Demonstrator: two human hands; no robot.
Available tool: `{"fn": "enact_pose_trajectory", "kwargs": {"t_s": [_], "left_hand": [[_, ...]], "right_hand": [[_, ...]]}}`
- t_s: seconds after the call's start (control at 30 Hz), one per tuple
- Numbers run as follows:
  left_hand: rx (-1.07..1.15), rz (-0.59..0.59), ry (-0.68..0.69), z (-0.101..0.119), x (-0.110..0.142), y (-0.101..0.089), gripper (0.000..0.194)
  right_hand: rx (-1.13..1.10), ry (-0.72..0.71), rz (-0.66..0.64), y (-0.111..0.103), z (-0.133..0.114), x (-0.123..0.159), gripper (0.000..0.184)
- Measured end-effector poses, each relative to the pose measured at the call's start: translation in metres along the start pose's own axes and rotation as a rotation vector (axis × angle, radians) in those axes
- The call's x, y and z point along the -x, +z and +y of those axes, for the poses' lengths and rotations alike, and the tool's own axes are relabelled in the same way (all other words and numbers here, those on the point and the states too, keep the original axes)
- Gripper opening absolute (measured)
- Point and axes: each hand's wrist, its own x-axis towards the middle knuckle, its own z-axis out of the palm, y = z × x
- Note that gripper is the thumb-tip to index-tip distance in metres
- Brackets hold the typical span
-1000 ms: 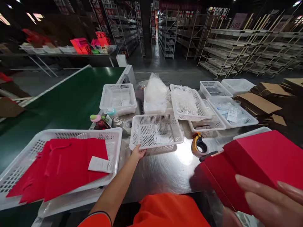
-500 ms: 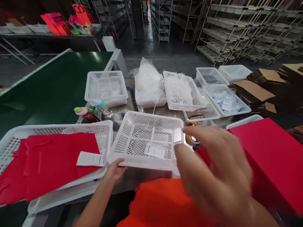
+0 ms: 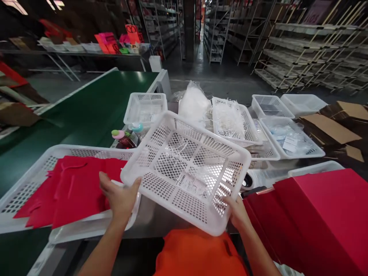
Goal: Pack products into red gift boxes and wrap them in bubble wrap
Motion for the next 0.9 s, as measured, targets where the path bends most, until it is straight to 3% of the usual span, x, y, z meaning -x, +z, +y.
{"fn": "enact_pose_trajectory", "kwargs": {"t_s": [0.03, 0.07, 0.13, 0.2, 0.27, 0.33, 0.43, 0.5, 0.63, 0.67, 0.77, 0.9], "left_hand": [[-0.171, -0.019, 0.269, 0.003, 0.005, 0.010, 0.074], [-0.335, -0.125, 0.529, 0.005, 0.011, 0.023, 0.066], [-0.627, -0.509, 0.982, 0.005, 0.027, 0.055, 0.045], [-0.832, -0.891, 1.179, 0.003, 0.043, 0.093, 0.044], [-1.006, -1.079, 1.225, -0.001, 0.055, 0.127, 0.043], [-1.127, -1.180, 1.218, -0.006, 0.060, 0.148, 0.036], [-1.199, -1.282, 1.202, -0.010, 0.057, 0.153, 0.028], [-1.167, -1.262, 1.215, -0.005, 0.050, 0.143, 0.027], [-0.963, -0.938, 1.316, 0.016, 0.037, 0.126, 0.025], [-0.946, -0.916, 1.339, 0.021, 0.037, 0.127, 0.025], [-1.063, -1.068, 1.331, 0.022, 0.039, 0.139, 0.031], [-1.190, -1.181, 1.154, 0.005, 0.038, 0.155, 0.036]], "right_hand": [[-0.013, -0.024, 0.021, 0.001, 0.000, 0.001, 0.044], [-0.015, -0.051, 0.041, 0.001, 0.000, 0.002, 0.043], [0.004, -0.105, 0.072, 0.000, -0.001, 0.003, 0.041], [0.021, -0.146, 0.100, -0.001, -0.001, 0.005, 0.040], [0.020, -0.166, 0.116, -0.004, 0.001, 0.010, 0.041], [0.000, -0.161, 0.117, -0.006, 0.004, 0.015, 0.039], [-0.062, -0.126, 0.094, -0.005, 0.010, 0.021, 0.036], [-0.113, -0.118, 0.086, -0.001, 0.010, 0.022, 0.043], [-0.171, -0.166, 0.139, 0.011, -0.002, 0.016, 0.051], [-0.164, -0.179, 0.142, 0.014, -0.006, 0.013, 0.048], [-0.135, -0.202, 0.107, 0.021, -0.016, 0.006, 0.043], [-0.158, -0.206, 0.087, 0.025, -0.018, 0.002, 0.052]]}}
